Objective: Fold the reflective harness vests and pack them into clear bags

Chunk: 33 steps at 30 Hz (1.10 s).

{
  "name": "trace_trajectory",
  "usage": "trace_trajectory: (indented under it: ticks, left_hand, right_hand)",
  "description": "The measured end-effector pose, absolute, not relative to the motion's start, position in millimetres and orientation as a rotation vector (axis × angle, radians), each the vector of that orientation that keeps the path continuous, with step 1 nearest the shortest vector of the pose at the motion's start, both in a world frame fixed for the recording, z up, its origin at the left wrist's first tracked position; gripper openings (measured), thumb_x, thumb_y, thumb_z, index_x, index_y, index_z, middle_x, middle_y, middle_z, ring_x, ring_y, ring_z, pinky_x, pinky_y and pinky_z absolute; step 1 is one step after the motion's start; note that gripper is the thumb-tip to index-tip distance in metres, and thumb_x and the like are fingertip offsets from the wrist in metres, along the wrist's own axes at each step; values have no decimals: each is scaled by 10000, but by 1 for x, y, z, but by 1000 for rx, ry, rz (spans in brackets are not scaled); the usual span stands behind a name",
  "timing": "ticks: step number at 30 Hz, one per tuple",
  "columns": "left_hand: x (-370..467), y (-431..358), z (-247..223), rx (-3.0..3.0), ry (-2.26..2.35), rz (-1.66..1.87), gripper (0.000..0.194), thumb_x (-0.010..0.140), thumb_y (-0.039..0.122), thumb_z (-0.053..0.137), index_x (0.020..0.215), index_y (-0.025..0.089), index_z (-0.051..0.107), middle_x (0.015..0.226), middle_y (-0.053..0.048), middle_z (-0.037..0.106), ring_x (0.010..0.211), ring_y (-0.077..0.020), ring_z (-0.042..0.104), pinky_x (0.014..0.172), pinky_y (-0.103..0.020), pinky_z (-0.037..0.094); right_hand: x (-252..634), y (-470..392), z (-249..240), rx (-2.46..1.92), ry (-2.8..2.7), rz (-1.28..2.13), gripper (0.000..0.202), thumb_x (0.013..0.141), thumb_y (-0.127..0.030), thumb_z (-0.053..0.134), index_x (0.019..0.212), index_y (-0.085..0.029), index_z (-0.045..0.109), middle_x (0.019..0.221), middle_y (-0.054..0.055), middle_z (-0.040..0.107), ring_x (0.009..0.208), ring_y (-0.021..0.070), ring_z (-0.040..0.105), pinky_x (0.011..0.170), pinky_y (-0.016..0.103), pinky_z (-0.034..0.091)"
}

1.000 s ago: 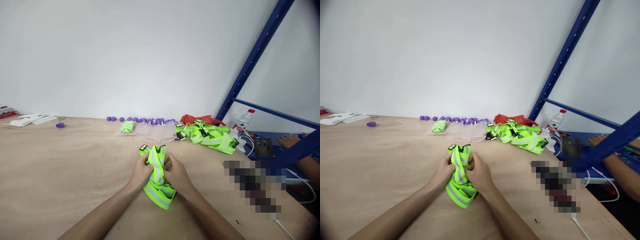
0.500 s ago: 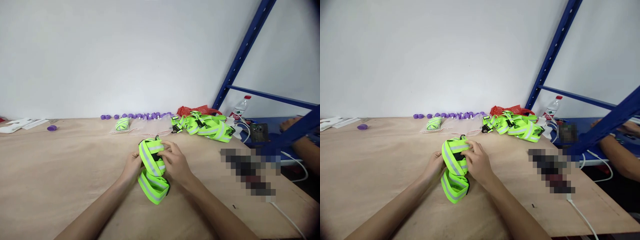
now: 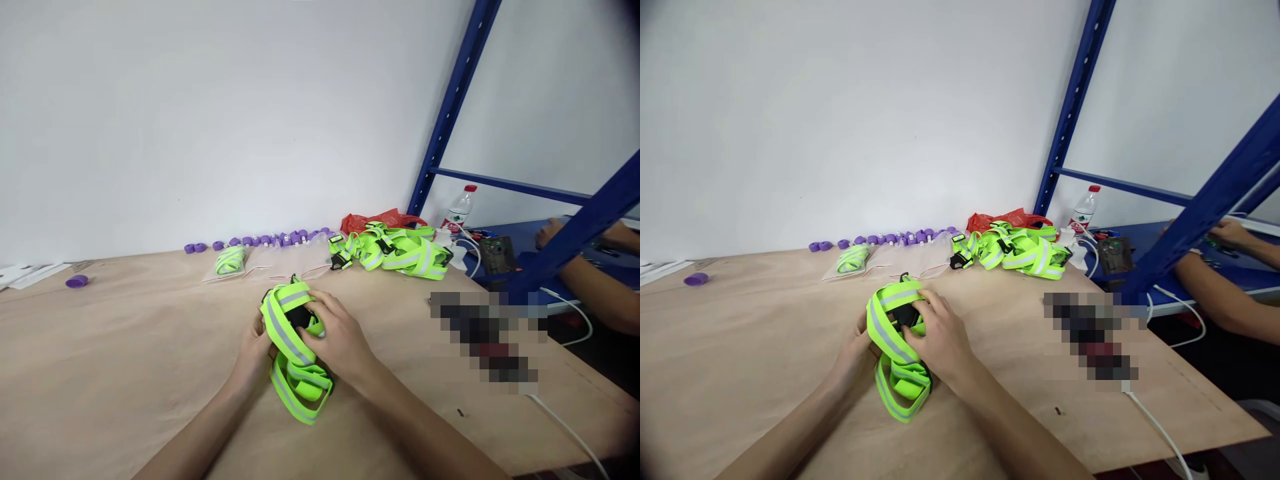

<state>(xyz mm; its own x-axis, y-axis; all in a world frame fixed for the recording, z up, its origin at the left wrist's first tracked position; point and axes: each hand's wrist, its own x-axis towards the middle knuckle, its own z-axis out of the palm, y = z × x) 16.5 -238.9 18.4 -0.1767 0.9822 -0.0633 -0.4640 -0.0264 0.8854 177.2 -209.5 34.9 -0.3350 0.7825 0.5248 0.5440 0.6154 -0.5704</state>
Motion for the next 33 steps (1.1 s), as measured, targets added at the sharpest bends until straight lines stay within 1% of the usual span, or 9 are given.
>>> trace_trajectory:
  ticks: [3,6,9,11,15,18,22,27,33]
  left_hand:
    - [20,-240,21,687,976,1489,747,678,406,854,1350,261,562,1102,-54,745,889,-247,726,744,-304,586]
    - [23,-242,19,702,966,1456,732,716,455,817,1369,273,540,1138,-54,731,948,-268,711,768,-327,575]
    - [23,-244,14,845,952,1476,605,781,458,770,1312,282,542,1170,-37,701,920,-231,685,720,-294,542]
    - [22,-245,13,1019,981,1503,489,834,457,728,1244,254,556,1152,-38,687,867,-196,655,692,-269,512]
    - [21,-248,16,1309,998,1533,319,882,442,672,1068,209,559,1038,-46,683,853,-190,630,732,-276,498]
    - [22,-249,20,1371,988,1494,296,846,347,707,1045,209,536,1048,-54,678,920,-218,657,770,-294,508]
    - [22,-246,22,1375,1060,1454,407,774,262,724,1114,218,505,1074,-53,679,931,-238,677,761,-311,523]
    - [19,-245,27,1503,1092,1366,248,781,235,634,1002,209,525,908,-24,678,839,-228,660,716,-313,514]
    - [22,-250,32,1438,1065,1431,175,717,211,644,851,206,532,732,33,613,685,-170,595,614,-253,470]
  right_hand:
    - [178,-210,35,-991,-2041,336,381,813,-147,658,1189,-210,664,1348,98,628,1214,273,608,1028,423,519]
    - [179,-211,36,-973,-1993,328,365,837,-168,654,1199,-223,653,1353,88,625,1227,258,604,1026,399,517]
    - [179,-210,37,-997,-1950,341,374,844,-209,677,1215,-224,638,1340,97,626,1227,262,606,1000,386,526]
    - [179,-209,37,-1006,-1941,365,359,844,-220,680,1201,-225,642,1332,101,626,1219,263,610,994,381,524]
    - [178,-208,35,-985,-1906,413,276,825,-190,657,1099,-226,657,1301,94,635,1199,256,611,993,377,512]
    - [177,-207,34,-967,-1865,437,282,784,-140,639,1053,-224,639,1277,90,633,1205,250,595,983,373,507]
    - [176,-206,33,-936,-1833,427,374,746,-95,611,1102,-209,615,1257,96,619,1202,239,578,1006,371,485]
    - [175,-204,29,-902,-1871,375,410,748,-95,579,1143,-198,615,1232,106,631,1174,242,585,1000,373,485]
    - [173,-203,23,-815,-1911,374,364,799,-130,566,1150,-201,628,1174,105,656,1119,231,620,967,348,509]
